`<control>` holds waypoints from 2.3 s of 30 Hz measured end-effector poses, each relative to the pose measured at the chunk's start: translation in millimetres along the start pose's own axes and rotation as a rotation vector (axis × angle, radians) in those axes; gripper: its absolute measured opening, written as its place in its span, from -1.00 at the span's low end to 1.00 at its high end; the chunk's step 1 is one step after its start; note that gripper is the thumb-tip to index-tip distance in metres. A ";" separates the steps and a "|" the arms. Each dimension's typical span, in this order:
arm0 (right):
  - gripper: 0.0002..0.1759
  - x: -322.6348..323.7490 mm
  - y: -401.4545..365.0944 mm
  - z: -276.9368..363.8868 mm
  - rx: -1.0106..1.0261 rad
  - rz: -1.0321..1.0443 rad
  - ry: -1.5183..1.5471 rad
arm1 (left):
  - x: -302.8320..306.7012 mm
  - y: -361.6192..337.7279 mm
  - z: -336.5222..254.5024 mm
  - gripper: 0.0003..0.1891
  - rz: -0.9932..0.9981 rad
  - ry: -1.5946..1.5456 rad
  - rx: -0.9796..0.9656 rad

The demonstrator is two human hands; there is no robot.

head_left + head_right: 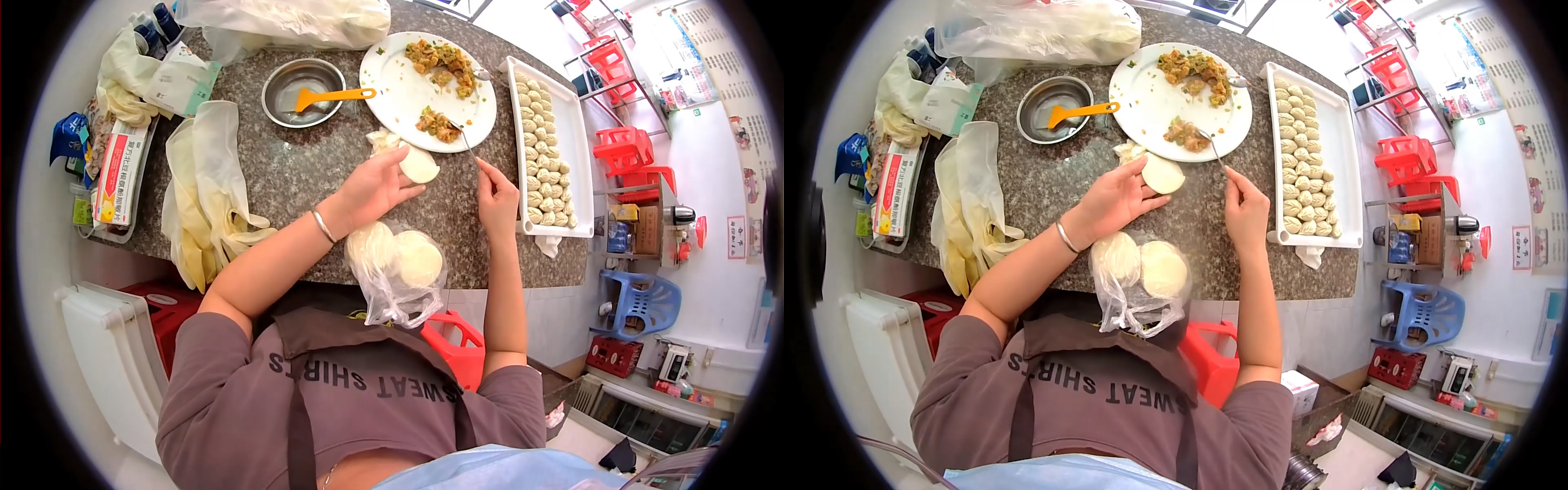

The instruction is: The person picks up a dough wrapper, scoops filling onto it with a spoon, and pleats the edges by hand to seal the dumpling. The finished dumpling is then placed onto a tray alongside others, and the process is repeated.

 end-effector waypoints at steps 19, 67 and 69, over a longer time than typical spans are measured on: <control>-0.70 -3.8 -25.1 4.0 0.050 -0.027 0.052 | -4.0 2.7 -2.7 -0.52 0.030 -0.064 -0.025; -0.71 8.5 -19.8 25.6 -0.031 0.230 0.168 | -8.3 1.5 -10.0 -0.43 0.015 -0.177 -0.125; -0.71 9.7 -18.0 26.4 -0.010 0.209 0.178 | -6.0 3.3 -9.6 -0.43 0.019 -0.159 -0.120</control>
Point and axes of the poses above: each hand's wrist, its own y-axis towards the middle knuckle, its own x-axis out of the back of the hand, z = x × y, the point moved 2 cm from there along y, towards the middle knuckle, and after that the axes turned 6 degrees about -y, right-handed, at the moved point
